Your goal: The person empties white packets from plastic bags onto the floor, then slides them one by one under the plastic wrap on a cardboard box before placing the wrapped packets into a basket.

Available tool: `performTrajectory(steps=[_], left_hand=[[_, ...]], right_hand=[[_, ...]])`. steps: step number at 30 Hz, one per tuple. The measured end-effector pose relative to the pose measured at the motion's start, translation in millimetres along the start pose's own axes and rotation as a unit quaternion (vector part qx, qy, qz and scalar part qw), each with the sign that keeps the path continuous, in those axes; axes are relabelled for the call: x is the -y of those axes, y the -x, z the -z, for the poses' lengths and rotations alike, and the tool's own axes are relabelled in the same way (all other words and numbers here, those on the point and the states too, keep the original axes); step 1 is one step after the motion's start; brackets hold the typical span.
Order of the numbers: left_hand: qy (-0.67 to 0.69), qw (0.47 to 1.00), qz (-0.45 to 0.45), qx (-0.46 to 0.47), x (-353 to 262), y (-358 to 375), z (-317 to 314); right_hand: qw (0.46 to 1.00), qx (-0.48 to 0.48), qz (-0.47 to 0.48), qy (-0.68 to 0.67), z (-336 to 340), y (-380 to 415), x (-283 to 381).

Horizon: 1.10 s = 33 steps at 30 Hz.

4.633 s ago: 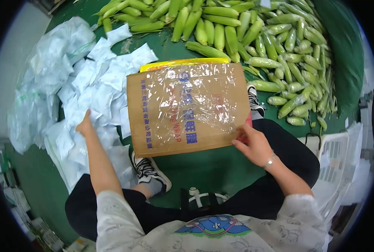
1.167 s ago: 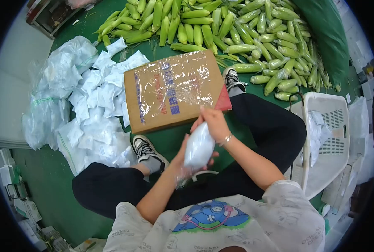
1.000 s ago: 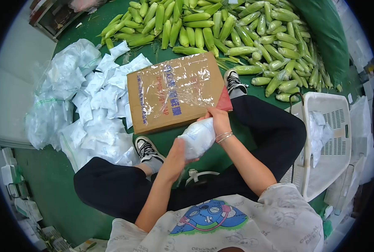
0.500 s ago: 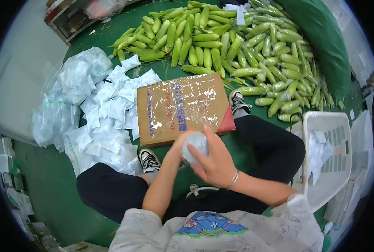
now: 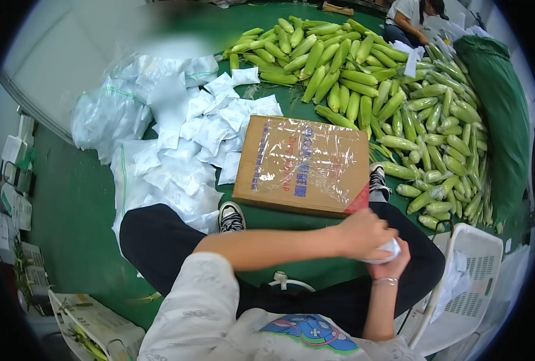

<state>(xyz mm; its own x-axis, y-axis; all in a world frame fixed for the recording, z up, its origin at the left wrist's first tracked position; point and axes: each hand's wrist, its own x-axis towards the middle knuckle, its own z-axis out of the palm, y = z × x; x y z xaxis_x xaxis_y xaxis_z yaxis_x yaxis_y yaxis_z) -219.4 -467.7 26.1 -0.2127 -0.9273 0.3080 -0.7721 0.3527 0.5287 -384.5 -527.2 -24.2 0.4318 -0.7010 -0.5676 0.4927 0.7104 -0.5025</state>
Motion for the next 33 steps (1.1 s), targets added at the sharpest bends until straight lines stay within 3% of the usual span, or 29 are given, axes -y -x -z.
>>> performTrajectory(steps=[1, 3, 5, 7, 8, 9, 10, 11, 12, 13, 14, 15, 16, 17, 18, 21, 22, 23, 24, 25, 26, 27, 28, 29, 30, 31, 32, 33], left_hand=[[0.035, 0.996, -0.075, -0.022, -1, -20, 4], [0.094, 0.957, -0.224, -0.158, -12, -67, 12], [0.253, 0.949, -0.146, 0.123, -38, -97, 4], [0.205, 0.950, -0.146, 0.186, -29, -111, -4], [0.131, 0.963, -0.141, 0.191, -8, -106, 12], [0.069, 0.987, -0.132, 0.063, 20, -96, 8], [0.124, 0.991, -0.055, -0.005, 49, -80, 31], [0.257, 0.955, 0.111, -0.093, 76, -45, 65], [0.174, 0.952, 0.226, -0.113, 153, -17, 49], [0.284, 0.842, 0.386, -0.247, 214, 32, 71], [0.242, 0.827, 0.422, -0.283, 258, 97, 114], [-0.008, 0.724, 0.479, -0.496, 300, 137, 123], [-0.218, 0.609, 0.619, -0.445, 383, 208, 114], [-0.146, 0.505, 0.769, -0.364, 406, 243, 123], [-0.075, 0.438, 0.823, -0.355, 425, 265, 124], [-0.021, 0.440, 0.863, -0.249, 505, 314, 108], [0.002, 0.456, 0.866, -0.206, 543, 322, 88], [-0.018, 0.398, 0.885, -0.240, 521, 286, 86], [-0.042, 0.334, 0.899, -0.279, 483, 254, 99], [-0.009, 0.341, 0.897, -0.283, 484, 255, 101], [0.019, 0.345, 0.893, -0.289, 487, 265, 109], [0.015, 0.355, 0.890, -0.285, 480, 277, 111], [0.203, 0.421, 0.799, -0.379, 469, 293, 113], [0.380, 0.462, 0.664, -0.448, 460, 300, 119], [0.374, 0.471, 0.663, -0.445, 441, 286, 125], [0.183, 0.544, 0.647, -0.501, 403, 258, 124], [-0.013, 0.588, 0.603, -0.539, 369, 230, 116], [-0.132, 0.694, 0.496, -0.505, 348, 212, 109]], right_hand=[[0.999, 0.040, -0.010, -0.026, 12, 0, 10], [0.998, 0.000, 0.045, -0.046, -26, 39, 22], [0.961, -0.172, 0.131, -0.172, -8, 35, 46], [0.970, -0.160, 0.151, -0.101, 30, 43, 84], [0.958, -0.173, 0.182, -0.140, 51, 47, 107], [0.942, -0.189, 0.212, -0.177, 78, 55, 135], [0.927, -0.198, 0.258, -0.188, 124, 62, 173], [0.908, -0.206, 0.304, -0.202, 161, 62, 205], [0.886, -0.206, 0.392, -0.140, 169, 64, 227], [0.853, -0.205, 0.475, -0.073, 174, 69, 241], [0.851, -0.218, 0.473, -0.074, 180, 73, 243], [0.852, -0.203, 0.469, -0.109, 187, 79, 246], [0.852, -0.187, 0.468, -0.142, 192, 85, 249], [0.848, -0.199, 0.472, -0.137, 195, 83, 249], [0.859, -0.203, 0.429, -0.189, 192, 73, 244], [0.898, -0.170, 0.327, -0.240, 207, 47, 271], [0.896, -0.287, 0.315, -0.124, 197, 40, 288], [0.864, -0.330, 0.367, 0.103, 168, 25, 283], [0.838, -0.246, 0.396, 0.283, 156, 13, 279], [0.743, -0.246, 0.420, 0.459, 40, -4, 209], [0.632, -0.180, 0.423, 0.624, -22, -16, 159], [0.652, -0.135, 0.318, 0.675, -74, -21, 112], [0.729, -0.085, 0.221, 0.642, -103, -25, 67], [0.626, 0.062, 0.244, 0.738, -106, -41, 42], [0.595, 0.129, 0.228, 0.760, -99, -58, 15], [0.498, 0.169, 0.296, 0.798, -85, -80, -10], [0.481, 0.173, 0.298, 0.806, -79, -99, -31], [0.464, 0.177, 0.298, 0.815, -71, -115, -45]])
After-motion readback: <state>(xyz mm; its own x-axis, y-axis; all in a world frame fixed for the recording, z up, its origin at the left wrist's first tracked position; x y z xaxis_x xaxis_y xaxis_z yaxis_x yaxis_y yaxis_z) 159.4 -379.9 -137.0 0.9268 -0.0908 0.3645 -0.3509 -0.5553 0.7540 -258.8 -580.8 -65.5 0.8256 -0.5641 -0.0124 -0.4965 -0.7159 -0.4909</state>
